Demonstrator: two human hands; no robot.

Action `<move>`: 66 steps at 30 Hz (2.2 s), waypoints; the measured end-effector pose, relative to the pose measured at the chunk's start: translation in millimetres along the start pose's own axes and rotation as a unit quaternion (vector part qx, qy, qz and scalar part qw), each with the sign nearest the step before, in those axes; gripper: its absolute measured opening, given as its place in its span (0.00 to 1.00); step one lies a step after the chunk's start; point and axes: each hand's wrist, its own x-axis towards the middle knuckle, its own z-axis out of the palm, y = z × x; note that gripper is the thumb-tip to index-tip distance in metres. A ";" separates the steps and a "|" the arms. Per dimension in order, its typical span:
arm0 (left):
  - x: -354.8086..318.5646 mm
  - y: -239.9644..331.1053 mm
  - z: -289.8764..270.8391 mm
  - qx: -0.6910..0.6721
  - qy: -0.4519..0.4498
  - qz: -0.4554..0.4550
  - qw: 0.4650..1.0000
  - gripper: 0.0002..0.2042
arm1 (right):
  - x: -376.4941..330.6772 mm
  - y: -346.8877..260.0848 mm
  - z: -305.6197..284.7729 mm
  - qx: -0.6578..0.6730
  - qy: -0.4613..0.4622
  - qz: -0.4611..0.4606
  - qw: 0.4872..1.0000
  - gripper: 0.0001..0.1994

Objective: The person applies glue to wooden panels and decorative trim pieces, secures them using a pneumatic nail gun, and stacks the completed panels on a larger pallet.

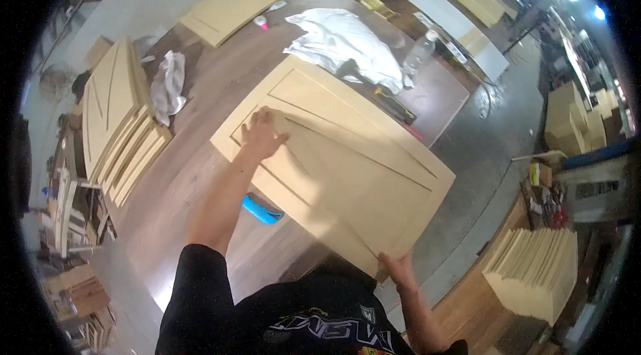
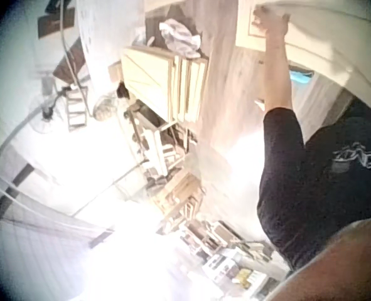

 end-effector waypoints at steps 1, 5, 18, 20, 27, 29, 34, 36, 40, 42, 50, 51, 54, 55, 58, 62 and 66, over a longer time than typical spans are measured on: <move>-1.3 2.7 6.3 0.026 0.034 0.008 0.999 0.39 | -4.6 -14.8 4.8 -0.006 -0.012 -0.002 1.000 0.32; -65.6 68.2 48.1 0.090 0.042 0.204 0.974 0.36 | -16.0 -42.2 27.6 -0.346 0.192 -0.245 0.885 0.39; 10.7 88.2 45.9 -0.122 0.212 0.119 0.962 0.43 | 29.6 -51.5 78.7 -0.535 0.223 -0.248 0.776 0.35; 48.4 59.1 28.8 -0.101 0.235 0.094 0.962 0.43 | 27.1 -55.4 75.5 -0.541 0.218 -0.231 0.779 0.36; 158.2 -30.5 33.6 0.003 0.247 0.003 0.969 0.40 | 28.0 -47.8 55.5 -0.472 0.231 -0.274 0.806 0.37; 160.2 -29.6 34.1 0.014 0.265 0.029 0.964 0.39 | 31.8 -42.0 53.2 -0.472 0.246 -0.259 0.806 0.36; 143.1 -15.7 30.8 0.038 0.311 0.063 0.948 0.37 | 34.9 -48.0 52.3 -0.484 0.254 -0.242 0.802 0.34; 117.6 1.5 44.3 0.045 0.311 0.119 0.942 0.37 | 36.4 -40.0 46.3 -0.489 0.258 -0.222 0.803 0.34; 14.5 103.3 62.9 0.018 0.181 0.238 0.954 0.41 | 35.4 -28.4 35.2 -0.397 0.277 -0.256 0.837 0.35; -34.1 143.7 75.5 -0.031 0.155 0.296 0.942 0.43 | 36.3 -20.9 31.0 -0.355 0.291 -0.277 0.844 0.37; -191.4 277.1 137.3 -0.080 0.081 0.454 0.884 0.35 | 53.1 4.4 26.9 -0.084 0.378 -0.334 0.860 0.41; -193.5 285.4 142.4 -0.104 0.093 0.433 0.890 0.34 | 60.2 13.2 24.2 -0.079 0.381 -0.339 0.857 0.41; -194.2 285.2 149.1 -0.092 0.140 0.470 0.867 0.34 | 59.9 27.3 24.5 0.091 0.344 -0.317 0.879 0.39; -196.5 283.9 146.0 -0.087 0.143 0.468 0.868 0.34 | 55.3 25.2 23.5 0.110 0.347 -0.266 0.893 0.36; -203.3 280.7 134.5 -0.072 0.123 0.444 0.885 0.35 | 30.6 6.9 11.3 0.174 0.263 -0.171 0.934 0.31; -205.7 280.8 131.6 -0.114 0.101 0.434 0.888 0.37 | 23.4 16.6 0.9 0.295 0.138 -0.147 0.934 0.31; -198.0 253.6 128.1 -0.102 0.080 0.391 0.911 0.36 | 15.5 33.9 4.2 0.323 0.128 -0.104 0.932 0.30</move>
